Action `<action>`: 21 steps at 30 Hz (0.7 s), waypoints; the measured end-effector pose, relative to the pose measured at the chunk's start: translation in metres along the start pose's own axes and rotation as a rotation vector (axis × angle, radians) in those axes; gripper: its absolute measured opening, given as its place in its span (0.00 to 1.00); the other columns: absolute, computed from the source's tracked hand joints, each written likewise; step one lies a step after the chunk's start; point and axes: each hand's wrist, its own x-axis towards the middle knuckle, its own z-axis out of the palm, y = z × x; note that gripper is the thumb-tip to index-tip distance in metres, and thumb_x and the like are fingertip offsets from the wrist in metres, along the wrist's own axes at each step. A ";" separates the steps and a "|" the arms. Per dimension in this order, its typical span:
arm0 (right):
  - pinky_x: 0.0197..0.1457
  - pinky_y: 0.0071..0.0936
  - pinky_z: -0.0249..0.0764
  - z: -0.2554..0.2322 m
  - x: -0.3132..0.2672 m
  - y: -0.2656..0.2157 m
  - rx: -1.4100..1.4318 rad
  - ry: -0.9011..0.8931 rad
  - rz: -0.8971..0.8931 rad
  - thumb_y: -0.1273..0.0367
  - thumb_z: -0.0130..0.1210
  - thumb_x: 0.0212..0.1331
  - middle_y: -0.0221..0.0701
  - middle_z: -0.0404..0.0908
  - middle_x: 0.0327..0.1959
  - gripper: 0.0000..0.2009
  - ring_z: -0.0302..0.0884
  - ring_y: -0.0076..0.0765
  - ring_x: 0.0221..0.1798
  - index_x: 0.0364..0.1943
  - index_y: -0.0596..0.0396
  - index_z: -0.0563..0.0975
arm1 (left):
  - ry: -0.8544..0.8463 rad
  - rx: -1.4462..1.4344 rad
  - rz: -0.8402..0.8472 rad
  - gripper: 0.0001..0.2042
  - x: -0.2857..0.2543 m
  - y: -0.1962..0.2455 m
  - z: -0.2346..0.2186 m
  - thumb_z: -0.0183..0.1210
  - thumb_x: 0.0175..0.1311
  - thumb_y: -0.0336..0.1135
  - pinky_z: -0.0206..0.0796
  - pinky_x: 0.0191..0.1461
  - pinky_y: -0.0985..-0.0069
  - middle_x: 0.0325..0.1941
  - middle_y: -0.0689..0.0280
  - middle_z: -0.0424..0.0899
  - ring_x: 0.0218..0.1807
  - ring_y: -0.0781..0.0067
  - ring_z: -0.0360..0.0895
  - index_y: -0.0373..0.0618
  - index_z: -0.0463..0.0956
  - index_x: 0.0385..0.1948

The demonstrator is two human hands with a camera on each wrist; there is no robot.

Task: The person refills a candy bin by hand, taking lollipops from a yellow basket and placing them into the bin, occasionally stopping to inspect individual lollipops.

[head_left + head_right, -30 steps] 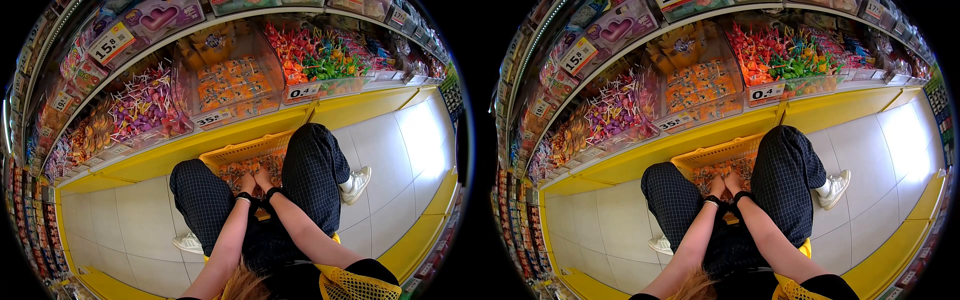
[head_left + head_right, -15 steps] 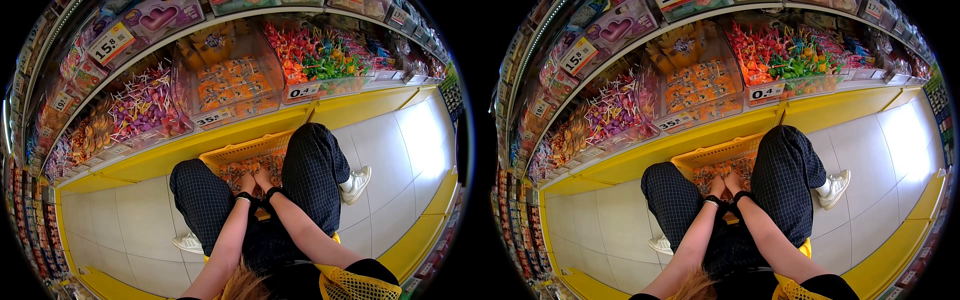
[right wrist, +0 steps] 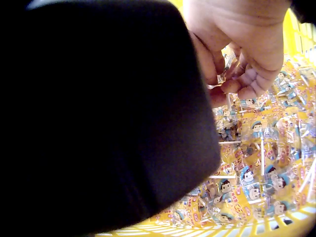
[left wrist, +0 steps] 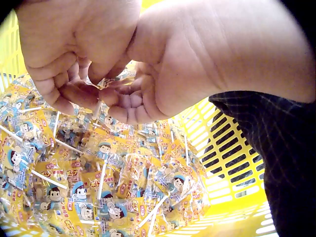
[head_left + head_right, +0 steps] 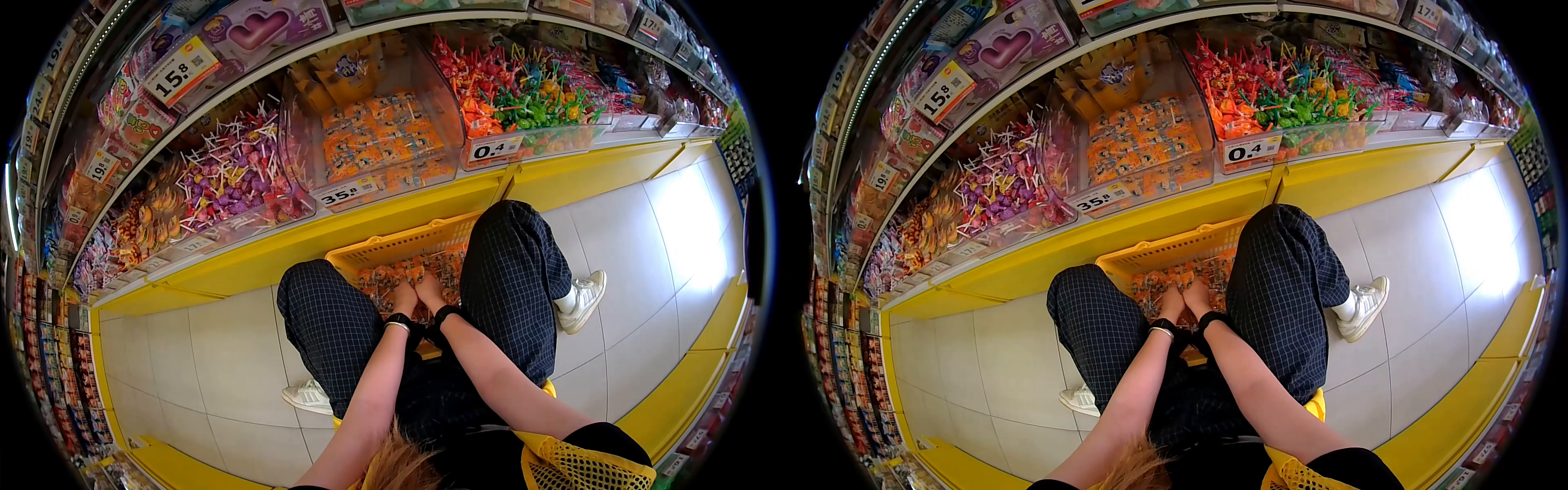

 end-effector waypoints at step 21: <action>0.41 0.41 0.71 0.001 0.004 0.002 0.021 -0.026 -0.009 0.66 0.50 0.51 0.51 0.74 0.39 0.24 0.73 0.52 0.40 0.52 0.66 0.63 | -0.018 0.005 0.008 0.16 0.011 -0.008 0.008 0.39 0.61 0.27 0.70 0.25 0.64 0.34 0.46 0.75 0.27 0.53 0.75 0.29 0.61 0.49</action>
